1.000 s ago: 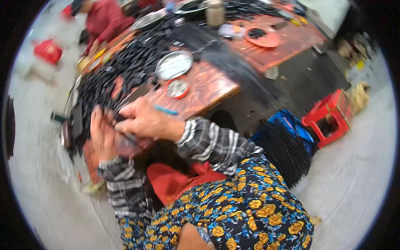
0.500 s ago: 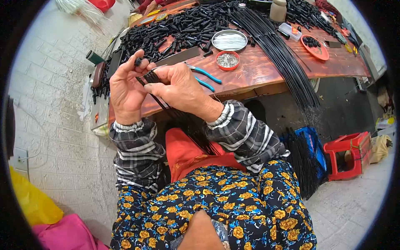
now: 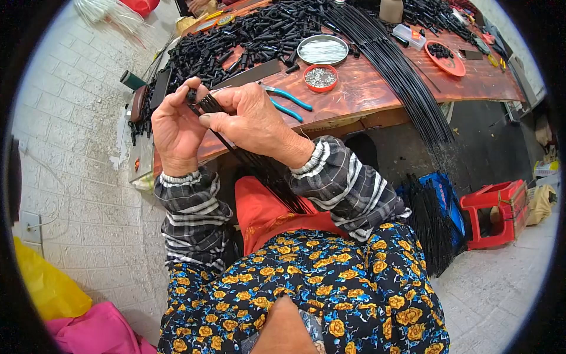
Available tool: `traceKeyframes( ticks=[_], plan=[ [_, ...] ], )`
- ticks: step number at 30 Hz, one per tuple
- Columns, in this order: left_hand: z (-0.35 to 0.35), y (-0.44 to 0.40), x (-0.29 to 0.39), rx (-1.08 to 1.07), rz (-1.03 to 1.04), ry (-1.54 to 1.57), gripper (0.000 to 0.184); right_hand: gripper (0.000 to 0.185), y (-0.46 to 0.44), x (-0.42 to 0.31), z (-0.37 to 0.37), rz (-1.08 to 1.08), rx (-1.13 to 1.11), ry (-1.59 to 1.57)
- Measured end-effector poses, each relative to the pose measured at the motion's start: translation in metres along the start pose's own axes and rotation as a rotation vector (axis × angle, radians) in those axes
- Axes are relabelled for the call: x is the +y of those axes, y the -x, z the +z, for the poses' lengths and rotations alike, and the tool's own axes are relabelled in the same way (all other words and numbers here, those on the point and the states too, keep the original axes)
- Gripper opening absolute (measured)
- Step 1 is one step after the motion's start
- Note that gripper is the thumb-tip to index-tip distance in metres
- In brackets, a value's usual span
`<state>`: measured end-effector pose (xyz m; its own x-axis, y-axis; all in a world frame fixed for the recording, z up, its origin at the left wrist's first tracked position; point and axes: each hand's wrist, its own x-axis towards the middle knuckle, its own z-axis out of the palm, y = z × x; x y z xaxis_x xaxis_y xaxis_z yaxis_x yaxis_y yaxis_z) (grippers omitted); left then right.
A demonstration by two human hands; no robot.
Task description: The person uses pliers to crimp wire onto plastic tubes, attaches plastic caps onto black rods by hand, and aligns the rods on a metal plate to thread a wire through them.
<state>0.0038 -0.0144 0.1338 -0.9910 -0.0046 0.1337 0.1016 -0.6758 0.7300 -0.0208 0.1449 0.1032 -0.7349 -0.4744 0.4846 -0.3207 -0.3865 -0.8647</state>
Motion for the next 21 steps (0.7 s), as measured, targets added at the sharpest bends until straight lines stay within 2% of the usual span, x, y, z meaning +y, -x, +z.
traceKeyframes(
  ticks=[5, 8, 13, 21],
  plan=[
    [0.004, 0.001, -0.003, 0.039, 0.055, -0.028, 0.022, 0.012, 0.001, -0.002, 0.0, -0.01, 0.054, -0.015],
    [0.002, 0.0, -0.004, 0.023, 0.062, -0.052, 0.025, 0.013, 0.003, -0.001, -0.004, 0.0, -0.033, 0.122],
    [0.0, -0.002, -0.004, -0.158, -0.037, 0.037, 0.023, 0.013, 0.004, -0.002, -0.004, -0.011, -0.02, 0.161],
    [-0.009, -0.006, -0.005, -0.175, 0.009, 0.024, 0.019, 0.012, 0.003, -0.002, -0.002, -0.057, 0.008, 0.202]
  ],
)
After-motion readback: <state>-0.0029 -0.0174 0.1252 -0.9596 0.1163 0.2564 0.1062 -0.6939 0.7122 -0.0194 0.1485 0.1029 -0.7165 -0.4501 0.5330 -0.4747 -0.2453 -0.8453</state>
